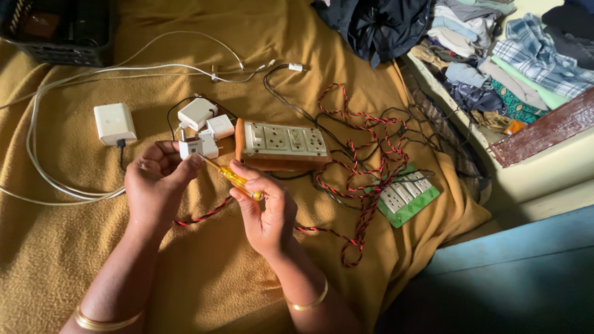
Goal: The person wires an electrical plug by unscrewing the casing, inserting stripped wire ends into terminals, and tightening them with a screwdriver before reassembling the plug.
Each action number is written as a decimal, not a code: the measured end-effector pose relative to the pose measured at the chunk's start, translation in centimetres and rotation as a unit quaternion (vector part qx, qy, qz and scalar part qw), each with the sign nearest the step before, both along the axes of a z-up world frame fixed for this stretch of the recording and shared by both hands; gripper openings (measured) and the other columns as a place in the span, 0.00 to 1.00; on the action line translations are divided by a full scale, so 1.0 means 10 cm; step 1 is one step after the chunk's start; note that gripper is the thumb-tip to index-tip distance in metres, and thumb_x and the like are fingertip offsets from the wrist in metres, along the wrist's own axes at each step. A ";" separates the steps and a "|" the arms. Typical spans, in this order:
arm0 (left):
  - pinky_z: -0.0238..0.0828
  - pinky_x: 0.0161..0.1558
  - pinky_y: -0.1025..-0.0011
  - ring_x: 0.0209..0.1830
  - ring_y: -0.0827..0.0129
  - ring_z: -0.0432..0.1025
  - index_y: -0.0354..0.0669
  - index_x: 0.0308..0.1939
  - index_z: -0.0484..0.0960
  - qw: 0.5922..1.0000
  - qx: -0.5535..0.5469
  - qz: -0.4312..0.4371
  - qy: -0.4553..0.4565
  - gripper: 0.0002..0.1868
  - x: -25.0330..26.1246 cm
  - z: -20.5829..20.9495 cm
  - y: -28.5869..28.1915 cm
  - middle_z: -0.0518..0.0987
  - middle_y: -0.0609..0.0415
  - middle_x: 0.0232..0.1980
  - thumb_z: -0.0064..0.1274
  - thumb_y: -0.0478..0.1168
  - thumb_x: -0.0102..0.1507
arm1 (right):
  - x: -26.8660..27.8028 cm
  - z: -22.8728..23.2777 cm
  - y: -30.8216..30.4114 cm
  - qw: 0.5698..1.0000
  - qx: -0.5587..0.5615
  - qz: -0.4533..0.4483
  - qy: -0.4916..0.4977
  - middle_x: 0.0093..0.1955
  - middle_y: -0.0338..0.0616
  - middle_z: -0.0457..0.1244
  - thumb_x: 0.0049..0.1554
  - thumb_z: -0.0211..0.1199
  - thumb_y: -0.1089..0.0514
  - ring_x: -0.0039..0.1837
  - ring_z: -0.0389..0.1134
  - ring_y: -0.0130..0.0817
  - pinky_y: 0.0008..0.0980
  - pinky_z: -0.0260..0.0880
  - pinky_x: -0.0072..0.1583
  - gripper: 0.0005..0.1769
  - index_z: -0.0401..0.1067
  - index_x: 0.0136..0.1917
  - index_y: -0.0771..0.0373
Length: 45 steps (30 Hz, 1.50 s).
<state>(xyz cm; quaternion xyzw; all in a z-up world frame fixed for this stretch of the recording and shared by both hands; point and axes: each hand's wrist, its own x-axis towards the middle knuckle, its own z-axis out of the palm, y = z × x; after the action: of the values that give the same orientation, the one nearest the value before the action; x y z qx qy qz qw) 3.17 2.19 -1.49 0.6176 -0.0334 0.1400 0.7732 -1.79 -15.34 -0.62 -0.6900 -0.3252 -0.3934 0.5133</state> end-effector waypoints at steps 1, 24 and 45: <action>0.76 0.47 0.79 0.41 0.77 0.77 0.30 0.47 0.77 1.000 0.008 0.001 -0.002 0.10 0.00 -0.01 0.00 0.83 0.52 0.43 0.60 0.29 0.64 | 0.00 0.01 0.00 1.000 0.002 -0.001 0.000 0.64 0.64 0.67 0.66 0.61 0.70 0.69 0.72 0.49 0.41 0.74 0.69 0.15 0.56 0.59 0.65; 0.75 0.47 0.81 0.42 0.79 0.78 0.31 0.48 0.78 0.998 0.045 0.027 -0.029 0.10 -0.02 0.02 0.01 0.84 0.53 0.44 0.60 0.29 0.64 | -0.10 0.31 0.00 0.989 -0.068 -0.130 -0.005 0.53 0.46 0.70 0.58 0.72 0.68 0.57 0.74 0.42 0.35 0.77 0.59 0.12 0.73 0.53 0.62; 0.77 0.39 0.75 0.34 0.76 0.79 0.33 0.44 0.82 0.945 0.284 0.158 -0.038 0.11 -0.01 0.06 0.07 0.86 0.51 0.39 0.66 0.35 0.62 | -0.05 0.21 -0.02 0.968 -0.182 -0.162 0.054 0.43 0.47 0.63 0.63 0.66 0.54 0.44 0.68 0.47 0.42 0.68 0.46 0.16 0.62 0.53 0.62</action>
<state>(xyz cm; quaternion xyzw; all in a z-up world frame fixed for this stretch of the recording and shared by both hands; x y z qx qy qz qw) 3.12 2.87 -0.93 0.8034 -0.0031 0.2678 0.5318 -2.29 -15.59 1.49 -0.8354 -0.2469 -0.3673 0.3259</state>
